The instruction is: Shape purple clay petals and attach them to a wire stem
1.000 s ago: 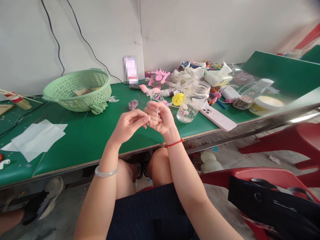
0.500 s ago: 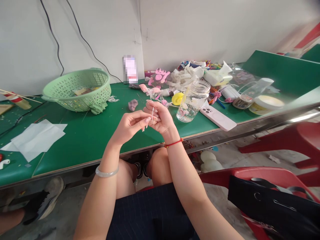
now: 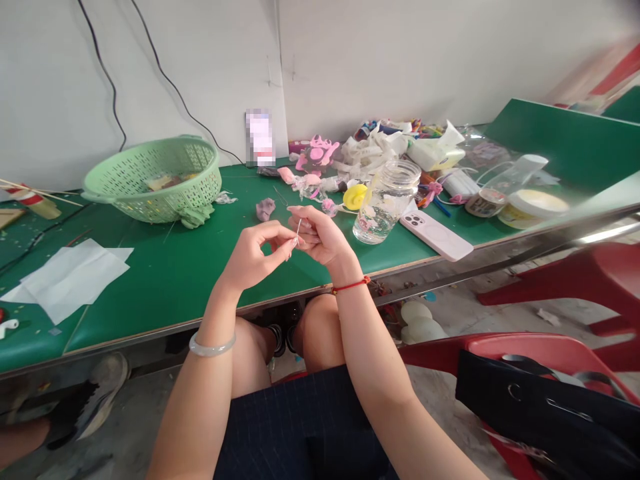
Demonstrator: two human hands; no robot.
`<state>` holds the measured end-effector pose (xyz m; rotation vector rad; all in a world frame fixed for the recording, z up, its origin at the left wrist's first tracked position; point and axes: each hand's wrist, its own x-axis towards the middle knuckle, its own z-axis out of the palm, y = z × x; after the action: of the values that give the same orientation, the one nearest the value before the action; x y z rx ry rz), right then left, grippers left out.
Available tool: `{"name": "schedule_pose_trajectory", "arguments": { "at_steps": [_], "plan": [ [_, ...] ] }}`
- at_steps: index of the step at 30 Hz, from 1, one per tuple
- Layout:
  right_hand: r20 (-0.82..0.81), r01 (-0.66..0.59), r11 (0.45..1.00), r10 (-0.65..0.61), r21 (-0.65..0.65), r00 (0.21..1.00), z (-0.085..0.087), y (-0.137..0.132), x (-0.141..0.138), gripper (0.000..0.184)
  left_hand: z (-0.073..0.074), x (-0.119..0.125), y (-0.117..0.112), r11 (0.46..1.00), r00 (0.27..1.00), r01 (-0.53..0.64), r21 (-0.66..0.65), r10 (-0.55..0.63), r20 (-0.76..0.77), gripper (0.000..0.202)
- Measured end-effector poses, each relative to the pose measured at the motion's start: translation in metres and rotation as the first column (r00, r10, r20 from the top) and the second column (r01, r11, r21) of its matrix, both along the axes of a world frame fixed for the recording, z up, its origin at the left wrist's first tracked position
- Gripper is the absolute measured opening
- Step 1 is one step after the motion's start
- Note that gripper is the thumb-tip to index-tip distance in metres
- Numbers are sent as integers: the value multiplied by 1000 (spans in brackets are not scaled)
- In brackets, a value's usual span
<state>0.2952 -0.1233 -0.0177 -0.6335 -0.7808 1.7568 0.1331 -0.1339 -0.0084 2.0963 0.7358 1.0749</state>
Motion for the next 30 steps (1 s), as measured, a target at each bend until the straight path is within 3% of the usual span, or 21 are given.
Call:
{"name": "schedule_pose_trajectory", "arguments": {
  "at_steps": [6, 20, 25, 30],
  "plan": [
    [82, 9, 997, -16, 77, 997, -4, 1, 1, 48, -3, 0, 0, 969, 993, -97, 226, 109, -44, 12],
    [153, 60, 989, -80, 133, 985, 0, 0, 3, 46, -10, -3, 3, 861, 946, -199, 467, 294, -138, 11],
    [190, 105, 983, -133, 150, 973, 0, -1, 1, 45, -8, -6, 3, 885, 948, -195, 422, 280, -149, 10],
    [184, 99, 987, -121, 128, 975, 1, -2, -1, 45, -1, -7, 2, 986, 986, -70, 148, 90, -137, 11]
  ]
}}
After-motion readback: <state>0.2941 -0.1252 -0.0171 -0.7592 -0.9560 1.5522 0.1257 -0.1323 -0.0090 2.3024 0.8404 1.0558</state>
